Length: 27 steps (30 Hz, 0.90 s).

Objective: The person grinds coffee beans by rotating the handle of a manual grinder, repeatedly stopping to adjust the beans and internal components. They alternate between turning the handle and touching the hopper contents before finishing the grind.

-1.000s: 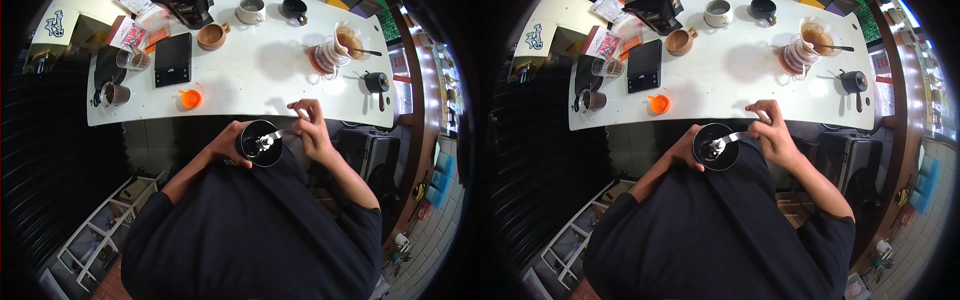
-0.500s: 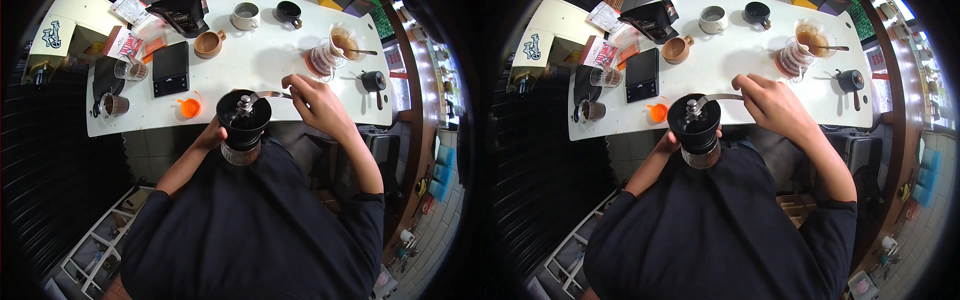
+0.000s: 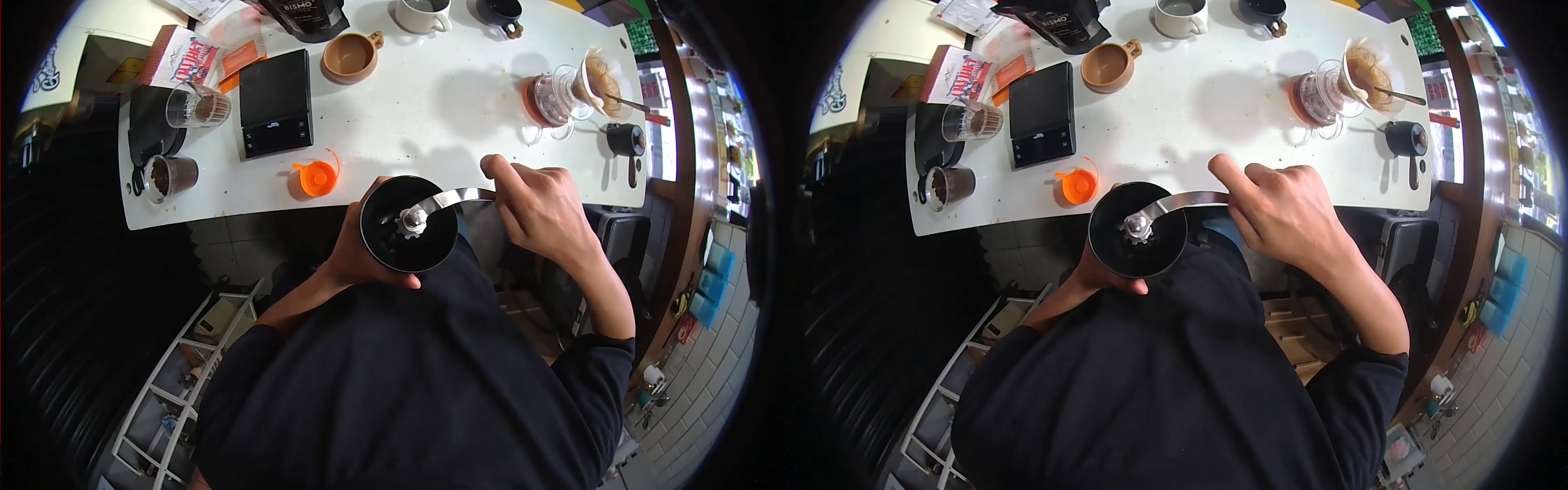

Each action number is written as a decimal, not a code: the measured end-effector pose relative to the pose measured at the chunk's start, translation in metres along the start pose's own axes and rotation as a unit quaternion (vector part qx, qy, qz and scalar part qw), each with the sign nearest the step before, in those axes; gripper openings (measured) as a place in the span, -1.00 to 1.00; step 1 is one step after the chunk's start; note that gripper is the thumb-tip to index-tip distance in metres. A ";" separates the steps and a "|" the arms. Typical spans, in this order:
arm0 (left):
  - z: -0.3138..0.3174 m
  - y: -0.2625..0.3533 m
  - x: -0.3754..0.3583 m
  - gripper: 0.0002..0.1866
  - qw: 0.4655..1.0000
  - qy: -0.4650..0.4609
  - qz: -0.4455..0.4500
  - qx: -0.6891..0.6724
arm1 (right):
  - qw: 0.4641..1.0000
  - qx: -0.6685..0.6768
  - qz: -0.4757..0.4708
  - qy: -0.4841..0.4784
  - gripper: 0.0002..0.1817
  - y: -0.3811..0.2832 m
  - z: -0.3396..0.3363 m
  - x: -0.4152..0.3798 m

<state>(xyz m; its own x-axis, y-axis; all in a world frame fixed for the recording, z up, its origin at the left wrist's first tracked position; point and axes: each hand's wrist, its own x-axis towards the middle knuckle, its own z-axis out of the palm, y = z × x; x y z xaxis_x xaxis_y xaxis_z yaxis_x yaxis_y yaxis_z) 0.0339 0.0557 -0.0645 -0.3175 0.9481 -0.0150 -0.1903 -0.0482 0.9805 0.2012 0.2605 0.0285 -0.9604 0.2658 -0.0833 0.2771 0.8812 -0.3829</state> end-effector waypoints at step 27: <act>-0.040 0.048 0.091 -0.56 0.847 0.086 0.410 0.327 | 0.952 -0.136 -0.063 0.267 0.10 -0.046 -0.062 0.037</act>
<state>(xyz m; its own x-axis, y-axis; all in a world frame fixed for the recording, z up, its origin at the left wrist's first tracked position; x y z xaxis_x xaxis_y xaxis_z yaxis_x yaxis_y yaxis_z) -0.0409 0.1277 -0.0269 -0.2350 0.6176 0.7506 0.6972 -0.4310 0.5729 0.1549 0.2540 0.1002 -0.8558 0.2471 0.4546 0.2269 0.9688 -0.0994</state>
